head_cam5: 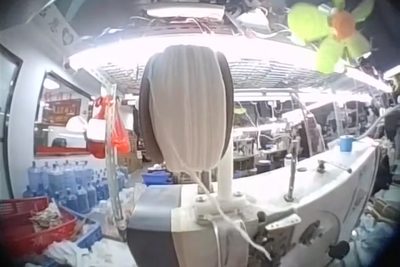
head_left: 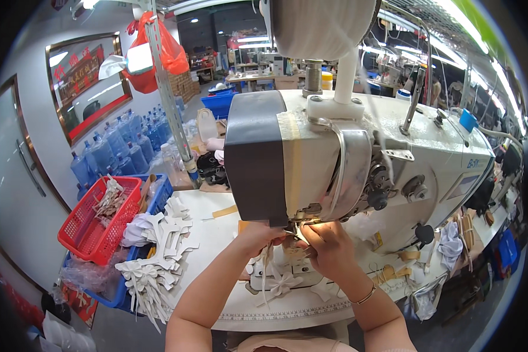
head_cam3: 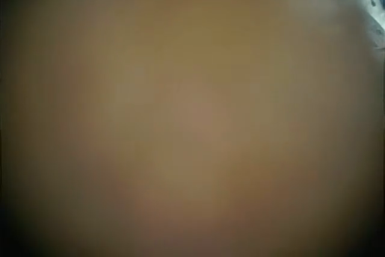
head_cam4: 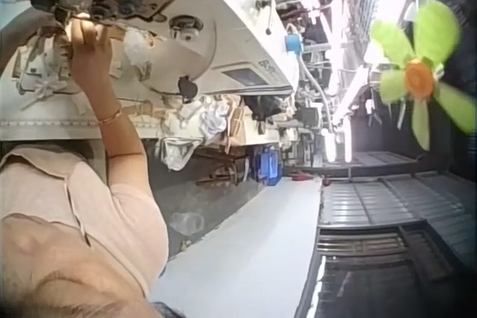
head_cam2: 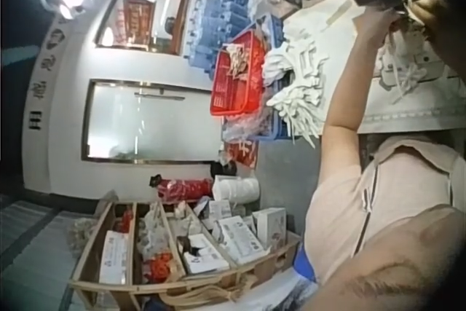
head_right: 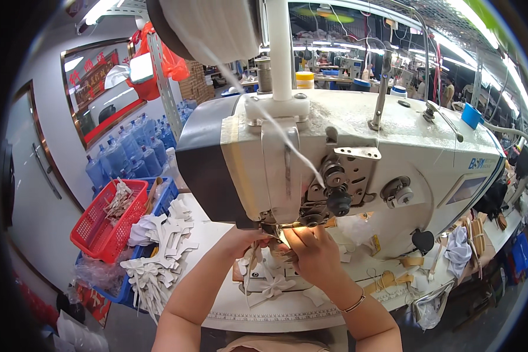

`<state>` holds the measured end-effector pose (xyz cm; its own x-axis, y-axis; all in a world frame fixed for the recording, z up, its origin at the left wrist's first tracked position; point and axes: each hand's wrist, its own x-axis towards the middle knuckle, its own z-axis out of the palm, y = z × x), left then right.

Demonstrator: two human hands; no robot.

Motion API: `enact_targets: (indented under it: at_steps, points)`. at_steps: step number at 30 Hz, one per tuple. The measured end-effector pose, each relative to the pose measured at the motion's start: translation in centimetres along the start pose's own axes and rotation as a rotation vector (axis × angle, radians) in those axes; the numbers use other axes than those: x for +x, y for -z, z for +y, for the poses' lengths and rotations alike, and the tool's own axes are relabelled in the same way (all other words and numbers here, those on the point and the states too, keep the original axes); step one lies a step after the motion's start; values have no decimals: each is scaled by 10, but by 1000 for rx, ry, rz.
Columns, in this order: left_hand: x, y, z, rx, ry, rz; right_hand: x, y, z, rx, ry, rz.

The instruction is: Stitching pieces of shoe upper material using a sewing machine.

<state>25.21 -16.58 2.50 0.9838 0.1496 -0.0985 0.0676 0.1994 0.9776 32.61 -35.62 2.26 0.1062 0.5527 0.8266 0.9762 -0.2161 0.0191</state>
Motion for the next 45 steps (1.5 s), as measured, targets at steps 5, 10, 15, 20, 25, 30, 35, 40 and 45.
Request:
enact_targets:
  at_steps: [5, 10, 15, 20, 25, 30, 35, 40, 45]
  points:
    - [-1, -2, -1, -46, -40, 43, 1, 0, -2, -2, -14, -27]
    - [1, 2, 1, -21, -28, 17, -3, -2, -8, -74, 26, -34]
    - [5, 5, 4, 14, -50, -4, -6, -4, -11, -136, 36, -56]
    - [-21, -10, 5, -51, 43, 104, 17, 6, 11, 190, -345, -370]
    - [-47, -27, -34, 684, -759, 311, 12, -9, 46, 692, -493, -294]
    - [-32, -32, -33, 1180, -1270, 372, 8, -14, 34, 756, -478, -195]
    - [-32, -39, -39, 1088, -1299, 394, -1, -17, 35, 606, -520, -205]
    - [-28, -38, -40, 1091, -1296, 439, -1, -27, 41, 595, -442, -143]
    - [-27, -31, -35, 989, -1205, 403, 1, -31, 35, 626, -526, 3]
